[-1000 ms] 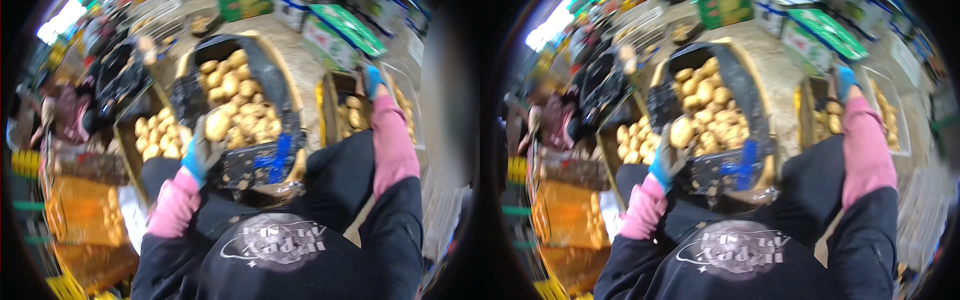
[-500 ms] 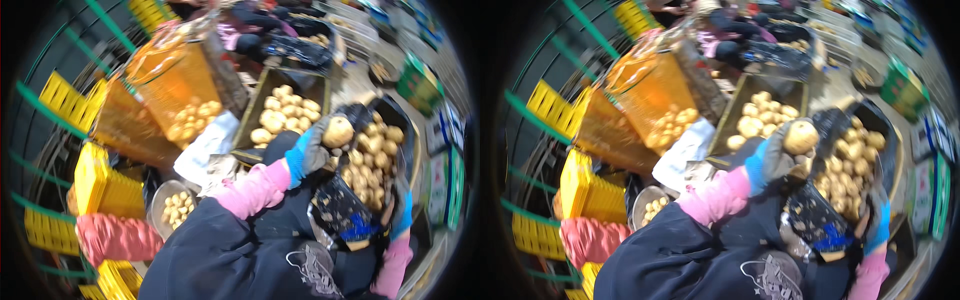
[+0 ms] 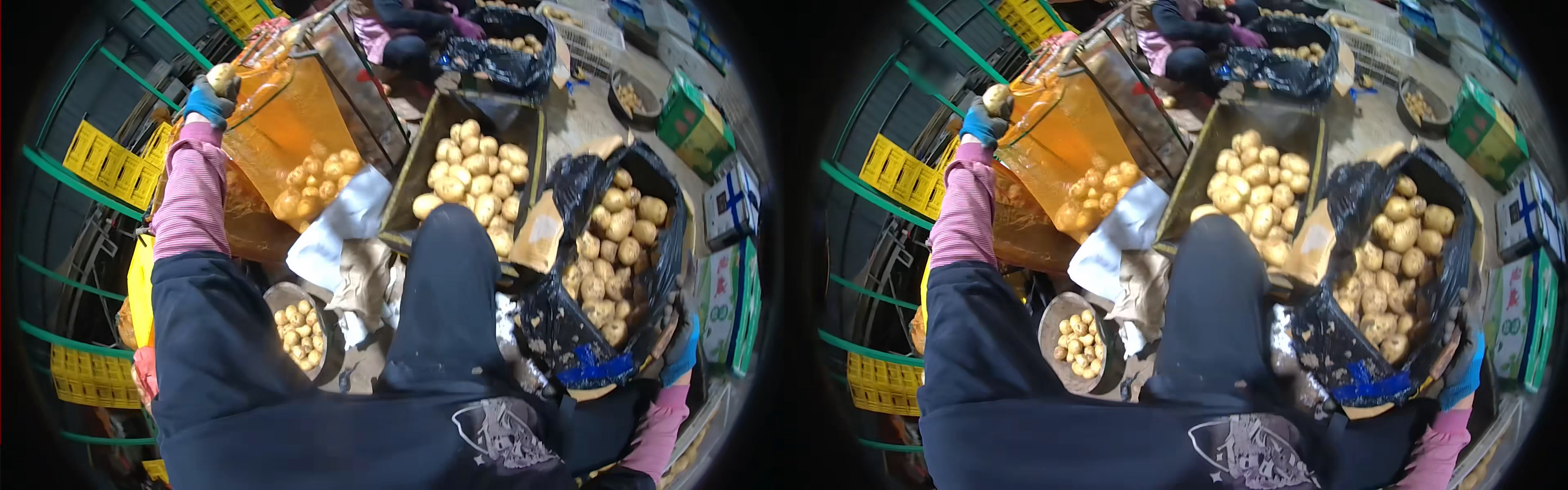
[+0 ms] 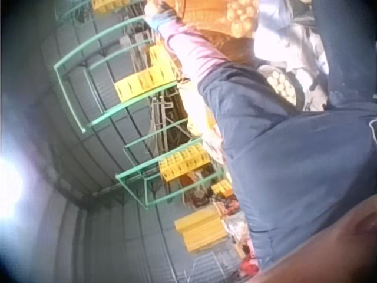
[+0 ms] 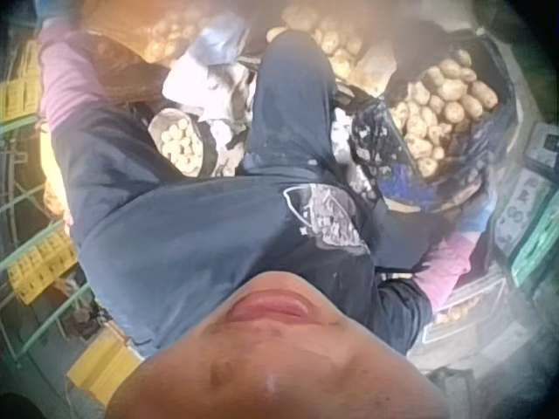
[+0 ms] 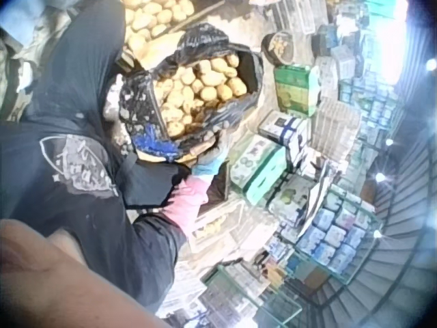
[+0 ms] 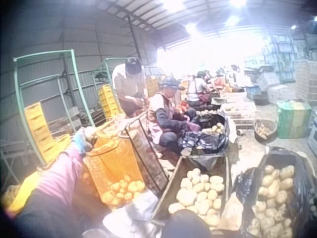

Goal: Trimming and cleaning potatoes using a utility knife while seated in a processing area.

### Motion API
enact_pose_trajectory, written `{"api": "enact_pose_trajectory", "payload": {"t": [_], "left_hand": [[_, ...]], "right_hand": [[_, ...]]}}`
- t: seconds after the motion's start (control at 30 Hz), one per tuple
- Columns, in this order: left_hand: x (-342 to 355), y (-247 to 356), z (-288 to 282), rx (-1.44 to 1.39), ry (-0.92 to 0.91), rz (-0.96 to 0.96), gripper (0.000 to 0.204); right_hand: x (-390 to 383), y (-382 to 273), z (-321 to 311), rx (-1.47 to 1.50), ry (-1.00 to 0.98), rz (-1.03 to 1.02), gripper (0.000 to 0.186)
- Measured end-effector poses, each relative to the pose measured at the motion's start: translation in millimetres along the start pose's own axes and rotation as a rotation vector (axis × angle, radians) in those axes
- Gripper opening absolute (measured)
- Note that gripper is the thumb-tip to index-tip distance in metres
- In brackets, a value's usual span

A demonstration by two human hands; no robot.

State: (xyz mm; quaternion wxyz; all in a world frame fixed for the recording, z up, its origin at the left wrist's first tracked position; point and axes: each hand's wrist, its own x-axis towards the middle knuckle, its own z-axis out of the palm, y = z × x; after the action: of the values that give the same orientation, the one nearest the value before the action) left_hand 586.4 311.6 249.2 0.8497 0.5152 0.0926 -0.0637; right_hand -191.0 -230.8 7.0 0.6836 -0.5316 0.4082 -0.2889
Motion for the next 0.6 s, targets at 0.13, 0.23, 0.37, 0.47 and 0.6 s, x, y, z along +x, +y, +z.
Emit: {"api": "enact_pose_trajectory", "payload": {"t": [0.13,0.23,0.37,0.47,0.6], "left_hand": [[-82.5,-69.5,-3.4,0.180,-0.574,0.113,0.057],[-182.4,-179.6,-33.3,0.432,-0.607,0.123,0.050],[-233.4,-290.7,-262.9,0.178,0.143,-0.458,0.035],[-227.7,-304.5,-337.9,0.331,0.181,-0.489,0.037],[-297.5,-356.5,-97.0,0.636,-0.060,0.161,0.042]], "right_hand": [[-8.8,2.4,-58.1,0.052,-0.050,0.082,0.044],[-23.4,4.6,-98.7,0.144,-0.007,-0.023,0.046],[-6.7,20.9,-100.4,0.006,-0.004,-0.014,0.043],[-12.7,-10.4,-52.4,-0.029,-0.185,-0.004,0.040],[-44.7,-34.9,-42.3,0.411,-0.054,0.031,0.047]]}}
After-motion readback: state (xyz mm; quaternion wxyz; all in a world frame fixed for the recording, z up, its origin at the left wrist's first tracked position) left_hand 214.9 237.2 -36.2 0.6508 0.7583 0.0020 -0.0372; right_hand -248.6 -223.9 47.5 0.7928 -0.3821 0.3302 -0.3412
